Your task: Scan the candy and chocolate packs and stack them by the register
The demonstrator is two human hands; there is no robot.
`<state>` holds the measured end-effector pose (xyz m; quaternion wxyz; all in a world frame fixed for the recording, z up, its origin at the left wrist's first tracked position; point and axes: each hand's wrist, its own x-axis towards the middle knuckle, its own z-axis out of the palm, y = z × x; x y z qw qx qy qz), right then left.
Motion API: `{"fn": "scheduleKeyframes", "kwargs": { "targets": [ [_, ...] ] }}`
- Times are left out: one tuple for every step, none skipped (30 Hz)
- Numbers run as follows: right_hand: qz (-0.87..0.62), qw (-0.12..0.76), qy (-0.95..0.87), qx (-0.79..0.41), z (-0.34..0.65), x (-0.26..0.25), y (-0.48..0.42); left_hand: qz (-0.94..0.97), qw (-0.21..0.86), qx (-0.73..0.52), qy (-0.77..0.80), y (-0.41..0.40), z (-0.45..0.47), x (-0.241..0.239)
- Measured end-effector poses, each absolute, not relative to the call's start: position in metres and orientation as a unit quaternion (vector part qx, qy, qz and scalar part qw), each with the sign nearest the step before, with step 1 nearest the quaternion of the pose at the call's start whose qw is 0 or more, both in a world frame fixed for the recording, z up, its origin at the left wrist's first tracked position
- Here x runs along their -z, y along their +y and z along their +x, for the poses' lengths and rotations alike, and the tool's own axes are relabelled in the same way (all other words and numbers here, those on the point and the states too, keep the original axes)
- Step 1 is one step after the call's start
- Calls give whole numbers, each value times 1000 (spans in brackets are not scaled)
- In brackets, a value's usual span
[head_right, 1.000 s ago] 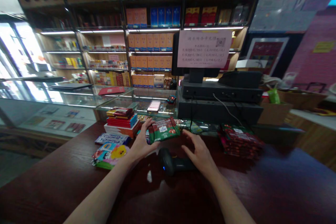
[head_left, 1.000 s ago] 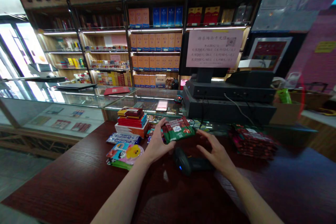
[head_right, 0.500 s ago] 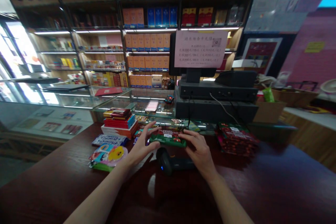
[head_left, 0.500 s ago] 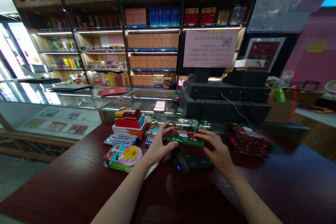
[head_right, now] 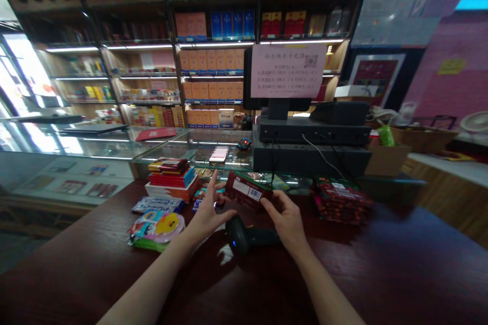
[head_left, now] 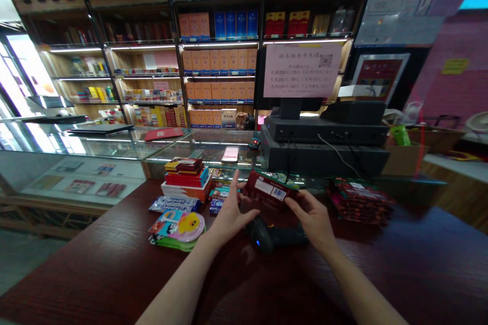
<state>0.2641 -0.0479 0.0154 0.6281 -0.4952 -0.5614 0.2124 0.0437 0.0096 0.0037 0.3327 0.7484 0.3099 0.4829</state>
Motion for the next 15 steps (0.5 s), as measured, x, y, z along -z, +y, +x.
{"fn": "scheduleKeyframes", "kwargs": {
  "targets": [
    [-489, 635, -551, -234, 264, -16, -48, 760, 314, -475, 313, 10, 43, -3],
    [-485, 641, -540, -249, 264, -17, -48, 772, 291, -466, 320, 10, 42, -3],
    [-485, 644, -531, -260, 264, -16, -47, 784, 262, -456, 329, 10, 41, -4],
    [-487, 644, -525, -267, 265, -16, -47, 798, 229, -443, 339, 10, 40, -6],
    [-491, 641, -524, -272, 265, -15, -46, 811, 190, -429, 349, 9, 38, -7],
    [-494, 636, -525, -275, 265, -15, -46, 824, 149, -413, 358, 9, 36, -9],
    [-496, 629, -529, -278, 265, -14, -46, 835, 107, -396, 366, 8, 35, -12],
    [-497, 624, -534, -281, 265, -14, -46, 844, 67, -379, 374, 8, 33, -14],
    [-497, 618, -539, -283, 265, -15, -46, 849, 29, -364, 381, 7, 31, -16],
    [-498, 613, -544, -283, 265, -15, -47, 850, -7, -356, 389, 7, 30, -18],
    [-499, 610, -548, -281, 264, -17, -48, 848, -37, -355, 393, 7, 29, -19],
    [-501, 607, -551, -278, 263, -18, -49, 845, -61, -359, 392, 7, 28, -21],
    [-504, 605, -551, -275, 261, -20, -49, 844, -79, -364, 386, 7, 27, -22],
    [-506, 604, -552, -274, 260, -22, -50, 846, -94, -367, 375, 6, 26, -24],
    [-505, 604, -551, -276, 259, -23, -51, 851, -106, -365, 362, 5, 25, -25]
  ]
}}
